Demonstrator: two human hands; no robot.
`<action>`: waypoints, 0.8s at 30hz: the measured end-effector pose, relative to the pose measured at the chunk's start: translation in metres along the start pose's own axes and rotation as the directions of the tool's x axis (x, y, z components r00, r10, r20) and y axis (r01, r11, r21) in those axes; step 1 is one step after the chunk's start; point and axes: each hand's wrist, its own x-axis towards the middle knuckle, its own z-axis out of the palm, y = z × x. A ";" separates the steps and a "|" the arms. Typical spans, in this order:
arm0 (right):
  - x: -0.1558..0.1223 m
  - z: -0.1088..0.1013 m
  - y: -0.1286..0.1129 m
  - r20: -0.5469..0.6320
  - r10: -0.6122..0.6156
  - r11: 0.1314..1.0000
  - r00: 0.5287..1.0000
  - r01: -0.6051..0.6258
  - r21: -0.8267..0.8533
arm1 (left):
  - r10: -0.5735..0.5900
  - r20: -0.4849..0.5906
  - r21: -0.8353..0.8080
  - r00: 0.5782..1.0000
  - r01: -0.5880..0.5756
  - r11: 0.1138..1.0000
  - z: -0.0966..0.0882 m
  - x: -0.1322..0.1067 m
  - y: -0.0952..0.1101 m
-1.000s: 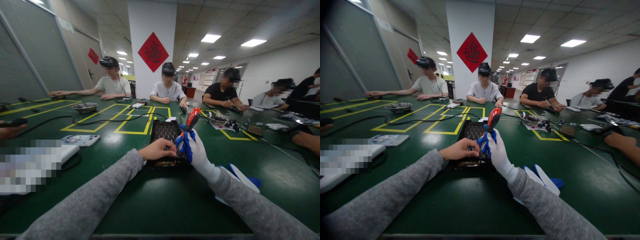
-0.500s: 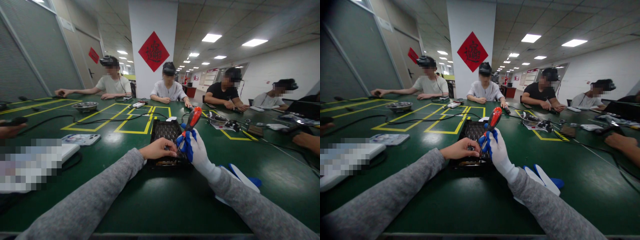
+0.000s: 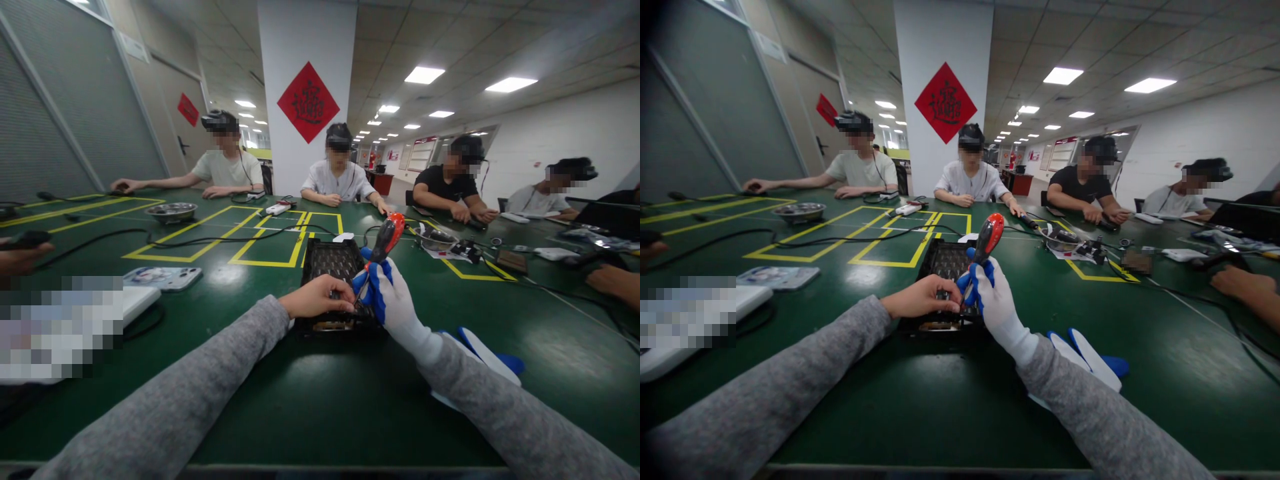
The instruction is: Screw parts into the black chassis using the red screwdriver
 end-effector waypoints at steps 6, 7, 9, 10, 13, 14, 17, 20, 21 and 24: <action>-0.001 0.000 0.000 0.029 0.030 0.999 0.999 -0.031 0.011 | 0.051 0.086 -0.019 0.995 -0.049 0.999 -0.001 0.000 0.002; -0.001 0.000 0.000 0.016 0.026 1.000 1.000 -0.026 0.005 | 0.042 0.086 -0.013 0.995 -0.041 0.999 -0.001 0.000 0.002; -0.001 -0.001 0.000 -0.011 0.012 1.000 1.000 -0.012 -0.007 | 0.016 0.059 0.004 0.998 -0.016 1.000 -0.001 0.000 0.002; -0.001 -0.001 0.000 -0.020 0.007 1.000 1.000 -0.007 -0.012 | 0.003 0.043 0.008 0.999 -0.003 1.000 0.000 0.000 0.002; -0.001 -0.001 0.000 -0.022 0.005 1.000 1.000 -0.005 -0.021 | -0.027 0.024 -0.009 0.999 0.027 1.000 0.000 0.000 0.001; -0.001 -0.001 -0.001 -0.019 0.005 1.000 1.000 -0.006 -0.022 | -0.031 0.026 -0.017 0.999 0.032 0.999 0.000 0.000 0.001; -0.001 0.000 -0.002 -0.019 0.014 1.000 1.000 -0.014 -0.017 | -0.016 0.022 -0.020 1.000 0.016 1.000 0.000 0.000 0.001; -0.001 0.000 -0.002 -0.016 0.035 0.999 0.999 -0.035 0.030 | 0.003 0.023 -0.005 1.000 -0.003 1.000 -0.001 0.000 0.001; -0.001 0.001 -0.002 -0.011 0.038 0.998 0.999 -0.038 0.046 | 0.001 0.026 0.001 1.000 -0.001 1.000 -0.001 0.000 0.001; -0.001 0.001 -0.001 -0.005 0.031 0.997 1.000 -0.031 0.068 | -0.008 0.028 0.016 1.000 0.008 1.000 -0.001 0.000 0.001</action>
